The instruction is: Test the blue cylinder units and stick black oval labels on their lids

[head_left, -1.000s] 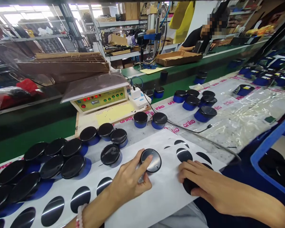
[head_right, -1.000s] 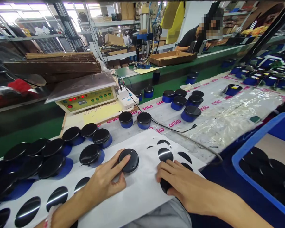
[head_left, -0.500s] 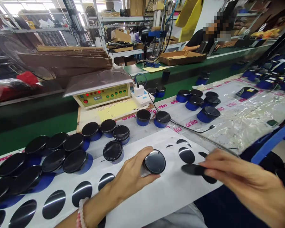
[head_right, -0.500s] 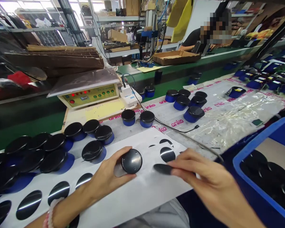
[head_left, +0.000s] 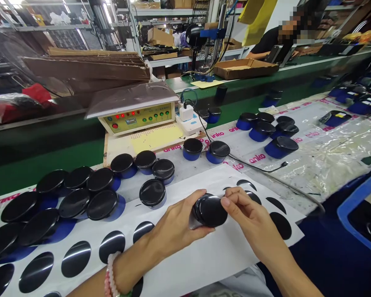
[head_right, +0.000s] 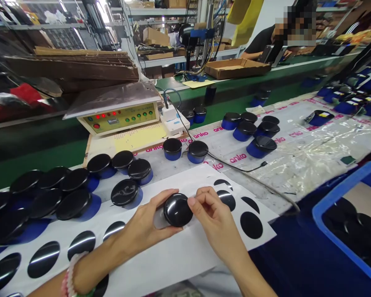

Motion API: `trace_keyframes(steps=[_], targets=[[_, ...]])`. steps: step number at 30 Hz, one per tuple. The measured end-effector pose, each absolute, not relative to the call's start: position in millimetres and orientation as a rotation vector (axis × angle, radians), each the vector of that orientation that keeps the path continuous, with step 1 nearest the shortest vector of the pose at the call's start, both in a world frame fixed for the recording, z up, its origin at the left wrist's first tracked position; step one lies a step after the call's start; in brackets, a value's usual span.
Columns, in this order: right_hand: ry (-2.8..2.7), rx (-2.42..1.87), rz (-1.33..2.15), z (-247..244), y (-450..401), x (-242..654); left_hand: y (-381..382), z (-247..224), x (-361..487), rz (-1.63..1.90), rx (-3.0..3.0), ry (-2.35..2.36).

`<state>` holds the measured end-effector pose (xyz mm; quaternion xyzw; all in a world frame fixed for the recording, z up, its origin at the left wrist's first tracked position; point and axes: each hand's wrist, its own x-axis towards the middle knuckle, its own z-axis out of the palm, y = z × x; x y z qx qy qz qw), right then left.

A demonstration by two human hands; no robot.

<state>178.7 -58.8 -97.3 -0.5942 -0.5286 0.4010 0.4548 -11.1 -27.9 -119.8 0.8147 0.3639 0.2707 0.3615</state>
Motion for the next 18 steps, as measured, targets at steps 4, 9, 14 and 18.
trace_keyframes(steps=[4, 9, 14, 18], targets=[[-1.325, -1.472, 0.991, -96.9, -57.4, 175.8, -28.2, -119.5, -11.7, 0.714, 2.091, 0.918], [-1.362, -1.475, 0.930, -97.3, -54.8, 173.3, -27.5, -119.7, -11.2, 0.710, 2.086, 0.917], [-1.443, -1.508, 0.760, -102.0, -57.8, 172.3, -27.4, -119.6, -10.5, 0.695, 2.069, 0.924], [-1.562, -1.550, 0.578, -99.3, -61.9, 170.5, -28.2, -120.3, -10.7, 0.689, 2.073, 0.927]])
